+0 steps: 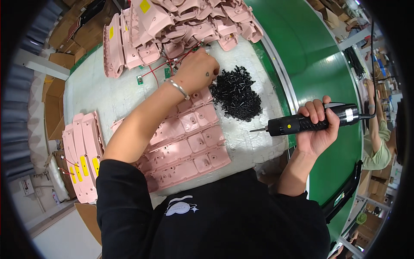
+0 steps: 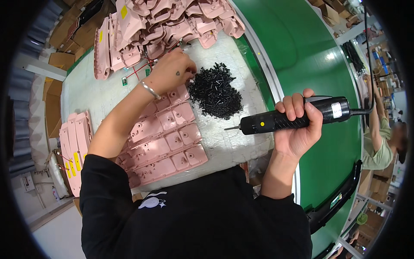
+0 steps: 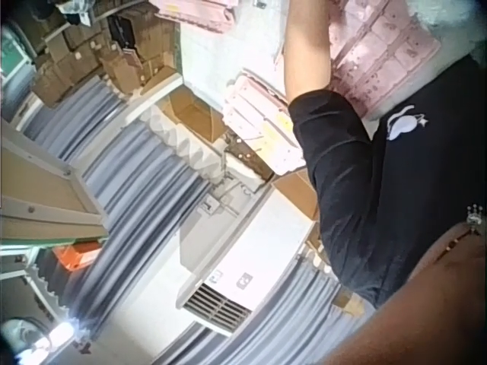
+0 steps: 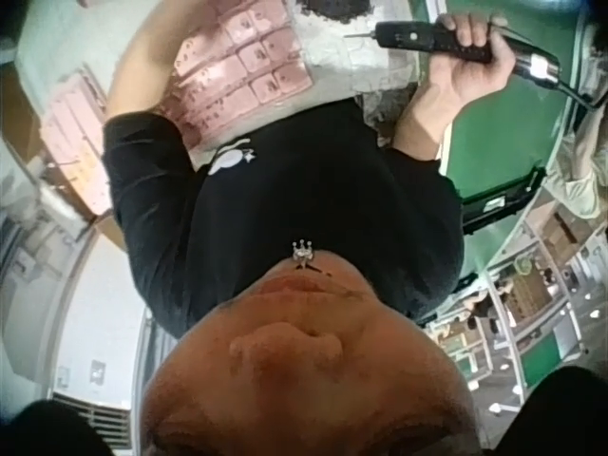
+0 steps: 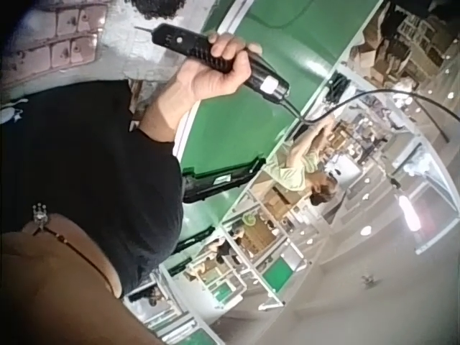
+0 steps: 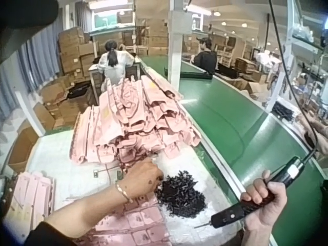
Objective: Assembling electronic components by attaching circuit boards to plastic housings using an electric screwdriver.
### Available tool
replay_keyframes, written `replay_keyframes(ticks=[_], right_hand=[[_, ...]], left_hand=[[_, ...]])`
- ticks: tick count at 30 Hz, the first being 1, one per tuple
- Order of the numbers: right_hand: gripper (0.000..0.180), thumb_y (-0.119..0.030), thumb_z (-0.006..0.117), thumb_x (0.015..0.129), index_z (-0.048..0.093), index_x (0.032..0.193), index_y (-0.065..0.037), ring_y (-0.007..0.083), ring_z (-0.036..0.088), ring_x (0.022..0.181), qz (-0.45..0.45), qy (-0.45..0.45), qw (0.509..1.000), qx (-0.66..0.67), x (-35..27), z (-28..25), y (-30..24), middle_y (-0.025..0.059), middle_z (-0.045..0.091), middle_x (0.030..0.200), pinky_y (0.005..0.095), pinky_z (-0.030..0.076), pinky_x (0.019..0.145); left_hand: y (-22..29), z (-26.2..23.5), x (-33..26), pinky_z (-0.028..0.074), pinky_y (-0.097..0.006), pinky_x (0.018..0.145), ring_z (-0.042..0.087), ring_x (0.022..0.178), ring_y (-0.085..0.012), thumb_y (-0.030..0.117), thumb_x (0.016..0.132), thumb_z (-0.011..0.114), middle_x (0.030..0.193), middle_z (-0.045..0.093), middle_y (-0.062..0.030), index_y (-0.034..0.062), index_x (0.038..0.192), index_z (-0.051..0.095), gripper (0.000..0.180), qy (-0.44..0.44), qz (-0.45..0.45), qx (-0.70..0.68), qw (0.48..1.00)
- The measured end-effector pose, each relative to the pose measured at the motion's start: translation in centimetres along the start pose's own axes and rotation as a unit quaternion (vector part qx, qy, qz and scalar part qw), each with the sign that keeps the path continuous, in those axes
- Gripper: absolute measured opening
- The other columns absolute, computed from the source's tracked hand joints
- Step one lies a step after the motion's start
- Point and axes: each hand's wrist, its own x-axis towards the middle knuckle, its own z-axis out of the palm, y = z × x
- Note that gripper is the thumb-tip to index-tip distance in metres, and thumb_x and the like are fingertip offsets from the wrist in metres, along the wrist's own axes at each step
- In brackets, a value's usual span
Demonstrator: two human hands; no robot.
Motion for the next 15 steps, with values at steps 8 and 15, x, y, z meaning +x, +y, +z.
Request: replay_keyframes(ticks=[8,15], right_hand=[[0.017,-0.010,0.051,0.077,0.048,0.091,-0.001,0.0142,0.040,0.050,-0.063,0.099,0.988,-0.100,0.4,-1.3,0.8,0.0017,0.039,0.056,0.0292,0.037,0.054],[0.022,-0.010,0.055,0.074,0.048,0.094,-0.006,0.0141,0.041,0.054,-0.017,0.072,0.993,-0.091,-0.8,-0.1,2.5,0.0020,0.042,0.061,0.0314,0.037,0.057]], left_hand=[[-0.3,-1.8,-2.2,0.045,-0.028,0.060,0.056,0.063,-0.0159,0.004,0.074,0.062,0.069,0.058,-0.0088,0.0007,0.081,0.061,0.008,0.090,-0.074,-0.275,0.954],[0.3,-7.0,-12.1,0.046,-0.021,0.059,0.057,0.062,-0.0093,-0.005,0.075,0.063,0.072,0.060,-0.0028,-0.0023,0.080,0.062,0.005,0.112,-0.289,-0.451,0.837]])
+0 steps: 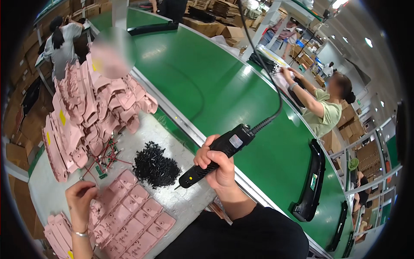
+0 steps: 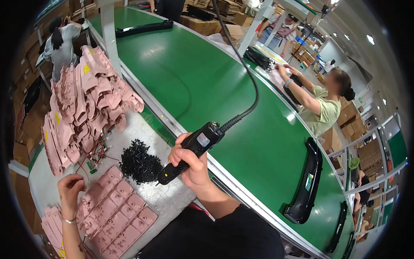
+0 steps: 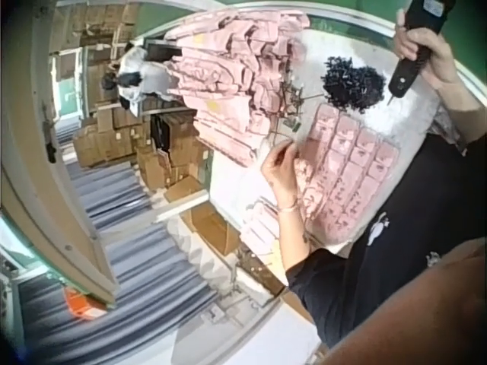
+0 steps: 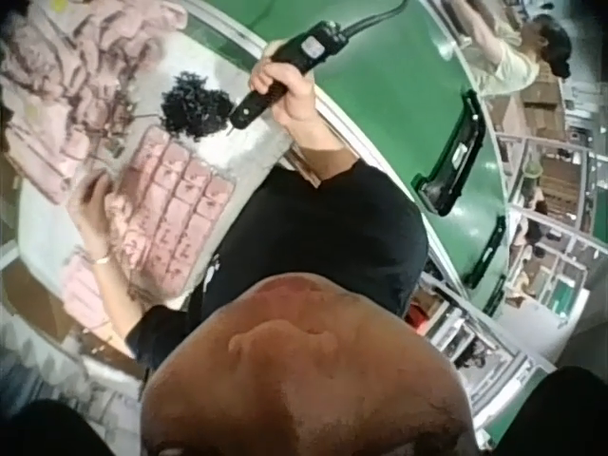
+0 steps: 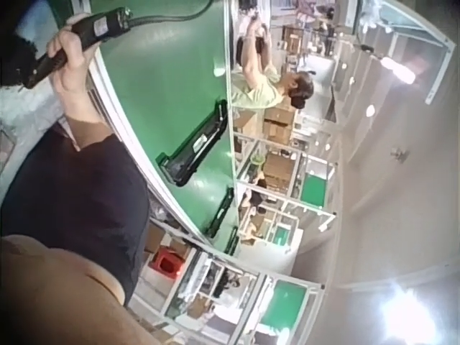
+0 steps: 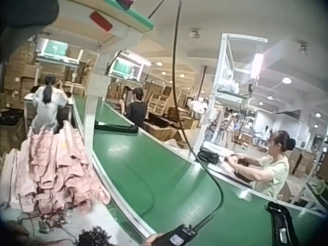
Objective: Assembling electronic components by attaching circuit boards to plastic housings using an electric screwdriver.
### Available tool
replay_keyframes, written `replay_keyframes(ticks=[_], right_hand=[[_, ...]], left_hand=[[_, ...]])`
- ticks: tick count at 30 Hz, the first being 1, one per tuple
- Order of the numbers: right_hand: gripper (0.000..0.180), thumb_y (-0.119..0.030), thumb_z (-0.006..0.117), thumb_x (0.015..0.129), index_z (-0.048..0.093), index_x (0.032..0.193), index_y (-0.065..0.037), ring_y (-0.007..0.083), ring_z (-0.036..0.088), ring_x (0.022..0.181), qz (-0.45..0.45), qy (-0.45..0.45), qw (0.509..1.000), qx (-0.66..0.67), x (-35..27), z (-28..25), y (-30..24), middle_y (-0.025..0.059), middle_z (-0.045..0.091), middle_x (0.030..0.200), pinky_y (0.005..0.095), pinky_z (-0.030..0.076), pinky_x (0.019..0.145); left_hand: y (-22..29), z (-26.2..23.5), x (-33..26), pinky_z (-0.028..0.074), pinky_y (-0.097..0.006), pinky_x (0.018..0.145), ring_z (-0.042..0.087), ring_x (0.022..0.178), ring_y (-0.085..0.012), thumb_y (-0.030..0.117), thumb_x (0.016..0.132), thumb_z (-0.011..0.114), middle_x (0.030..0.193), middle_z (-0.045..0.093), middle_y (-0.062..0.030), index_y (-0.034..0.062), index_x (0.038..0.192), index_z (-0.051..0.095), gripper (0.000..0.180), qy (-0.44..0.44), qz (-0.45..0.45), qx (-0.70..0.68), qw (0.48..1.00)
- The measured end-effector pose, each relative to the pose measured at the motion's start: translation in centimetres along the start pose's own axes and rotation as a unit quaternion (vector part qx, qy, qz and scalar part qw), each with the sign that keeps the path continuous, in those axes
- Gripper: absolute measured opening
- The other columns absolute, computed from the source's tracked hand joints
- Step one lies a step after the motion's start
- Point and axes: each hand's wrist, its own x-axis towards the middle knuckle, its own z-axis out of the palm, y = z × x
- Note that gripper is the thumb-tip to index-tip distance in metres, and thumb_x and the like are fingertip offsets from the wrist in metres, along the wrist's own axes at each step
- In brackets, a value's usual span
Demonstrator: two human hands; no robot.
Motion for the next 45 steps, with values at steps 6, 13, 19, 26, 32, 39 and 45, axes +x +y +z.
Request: replay_keyframes(ticks=[6,13,19,26,32,39,45], right_hand=[[0.029,-0.014,0.060,0.070,0.045,0.093,-0.003,0.0142,0.045,0.052,-0.061,-0.130,0.961,-0.235,-2.5,2.2,0.7,0.0039,0.045,0.062,0.0299,0.041,0.054],[0.033,-0.010,0.059,0.072,0.043,0.100,-0.001,0.0143,0.043,0.046,-0.122,-0.265,0.936,-0.198,-3.1,2.4,1.9,0.0051,0.045,0.058,0.0270,0.037,0.051],[0.035,-0.014,0.055,0.073,0.045,0.104,-0.002,0.0123,0.038,0.051,-0.106,-0.310,0.918,-0.225,-4.5,2.2,2.2,0.0024,0.040,0.060,0.0267,0.033,0.055],[0.034,-0.012,0.054,0.073,0.045,0.104,-0.002,0.0124,0.038,0.051,-0.128,-0.302,0.917,-0.227,-4.9,2.1,2.1,0.0027,0.041,0.060,0.0266,0.034,0.055],[0.034,-0.014,0.054,0.072,0.045,0.103,-0.002,0.0124,0.039,0.050,-0.118,-0.293,0.921,-0.226,-4.2,2.1,2.0,0.0028,0.041,0.059,0.0266,0.034,0.056],[0.032,-0.010,0.065,0.074,0.043,0.096,-0.005,0.0159,0.050,0.057,-0.079,-0.278,0.931,-0.224,-4.5,2.2,1.5,0.0048,0.052,0.067,0.0300,0.042,0.056],[0.031,0.003,0.062,0.074,0.044,0.099,-0.001,0.0131,0.050,0.061,-0.041,-0.310,0.919,-0.241,-4.6,2.3,0.9,0.0073,0.053,0.071,0.0262,0.041,0.058]], left_hand=[[-1.5,-2.5,-6.7,0.043,-0.018,0.061,0.050,0.067,-0.0054,0.000,0.077,0.065,0.074,0.056,0.0036,0.0007,0.087,0.064,0.010,0.160,-0.088,0.071,0.981],[-0.8,-1.1,-10.7,0.047,-0.023,0.056,0.058,0.063,-0.0110,0.000,0.071,0.073,0.070,0.062,-0.0065,-0.0008,0.081,0.067,0.012,0.105,0.015,0.189,0.976],[-1.6,-0.5,-10.9,0.045,-0.031,0.054,0.055,0.056,-0.0224,0.005,0.065,0.074,0.062,0.057,-0.0089,0.0014,0.075,0.067,0.012,0.103,0.031,0.348,0.931],[-2.9,-0.4,-9.3,0.044,-0.031,0.053,0.055,0.054,-0.0213,0.003,0.065,0.072,0.063,0.059,-0.0095,0.0010,0.075,0.067,0.011,0.047,0.035,0.394,0.917],[-2.9,0.4,-9.0,0.045,-0.032,0.056,0.057,0.057,-0.0235,0.003,0.064,0.072,0.063,0.059,-0.0096,0.0018,0.072,0.065,0.011,0.074,0.034,0.405,0.911],[-0.9,0.2,-8.6,0.047,-0.038,0.063,0.060,0.070,-0.0289,0.008,0.067,0.068,0.071,0.062,-0.0118,0.0037,0.071,0.066,0.007,0.018,-0.008,0.414,0.910],[2.8,2.7,-1.1,0.047,-0.037,0.067,0.059,0.071,-0.0294,0.007,0.073,0.062,0.072,0.062,-0.0132,0.0018,0.083,0.066,0.012,-0.047,0.209,0.328,0.920]])
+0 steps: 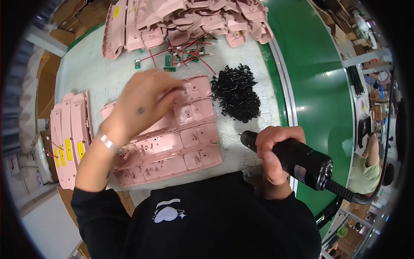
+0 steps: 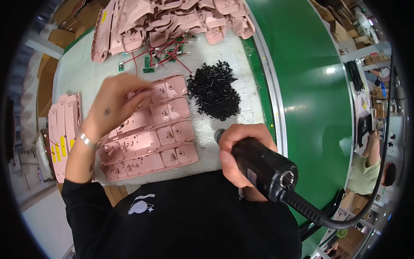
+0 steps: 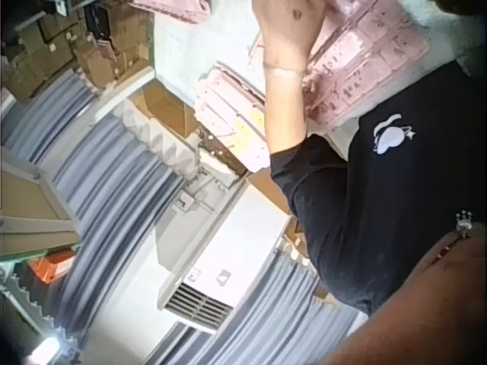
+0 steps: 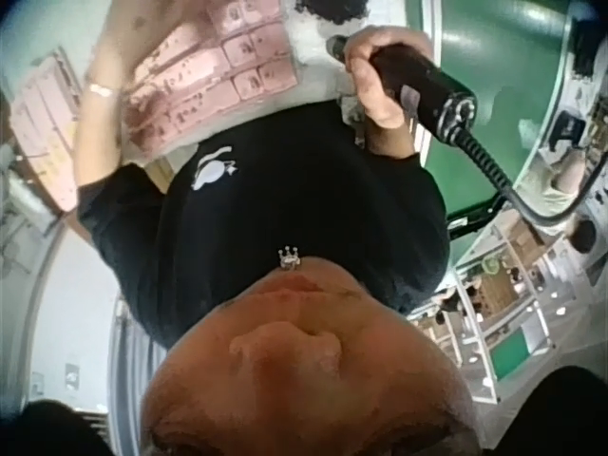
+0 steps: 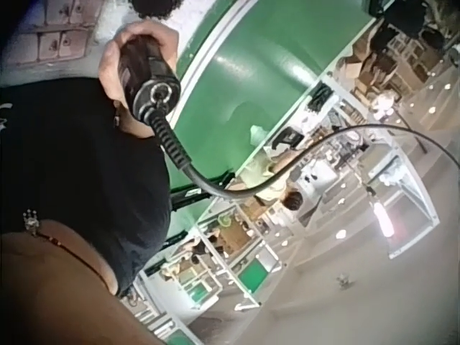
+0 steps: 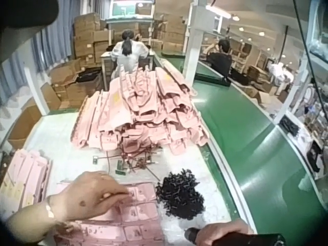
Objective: Assembling electronic components by attaching circuit boards to plastic housings using an electric screwdriver.
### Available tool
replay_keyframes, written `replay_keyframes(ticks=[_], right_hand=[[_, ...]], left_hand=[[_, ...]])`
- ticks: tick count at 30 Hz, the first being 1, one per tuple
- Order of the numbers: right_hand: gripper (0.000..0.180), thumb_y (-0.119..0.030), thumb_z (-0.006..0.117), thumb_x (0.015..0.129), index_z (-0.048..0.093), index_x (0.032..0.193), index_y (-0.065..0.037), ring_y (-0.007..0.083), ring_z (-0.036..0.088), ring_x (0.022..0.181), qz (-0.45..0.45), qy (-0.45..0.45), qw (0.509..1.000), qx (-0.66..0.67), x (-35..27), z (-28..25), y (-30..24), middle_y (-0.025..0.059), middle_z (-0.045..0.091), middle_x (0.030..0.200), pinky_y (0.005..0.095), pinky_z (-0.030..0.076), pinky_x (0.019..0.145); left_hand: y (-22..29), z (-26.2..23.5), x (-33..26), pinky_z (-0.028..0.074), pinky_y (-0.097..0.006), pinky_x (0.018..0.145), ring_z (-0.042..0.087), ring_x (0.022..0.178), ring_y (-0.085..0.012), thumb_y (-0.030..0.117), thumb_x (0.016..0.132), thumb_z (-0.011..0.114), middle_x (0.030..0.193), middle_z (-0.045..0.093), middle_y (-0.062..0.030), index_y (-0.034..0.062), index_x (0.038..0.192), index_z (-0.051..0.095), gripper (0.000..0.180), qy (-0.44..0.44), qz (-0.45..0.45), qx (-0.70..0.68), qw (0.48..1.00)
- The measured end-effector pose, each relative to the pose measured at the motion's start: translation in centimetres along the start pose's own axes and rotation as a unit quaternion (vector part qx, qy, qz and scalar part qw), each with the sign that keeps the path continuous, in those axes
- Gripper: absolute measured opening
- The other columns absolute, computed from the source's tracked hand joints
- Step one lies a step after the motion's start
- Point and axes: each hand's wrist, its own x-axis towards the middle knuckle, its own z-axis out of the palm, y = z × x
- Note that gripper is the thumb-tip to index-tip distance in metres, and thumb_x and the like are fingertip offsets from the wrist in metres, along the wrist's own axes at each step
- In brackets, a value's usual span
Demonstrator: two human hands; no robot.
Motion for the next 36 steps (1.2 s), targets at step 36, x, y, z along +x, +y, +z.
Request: replay_keyframes(ticks=[36], right_hand=[[0.034,-0.012,0.053,0.074,0.045,0.105,-0.003,0.0118,0.039,0.049,-0.068,0.051,0.996,0.012,0.7,-0.4,1.5,0.0016,0.040,0.057,0.0277,0.035,0.054]], left_hand=[[0.5,1.1,-13.8,0.046,-0.032,0.060,0.055,0.065,-0.0221,0.004,0.062,0.071,0.066,0.058,-0.0053,0.0064,0.076,0.068,0.015,0.009,-0.229,0.011,0.973]])
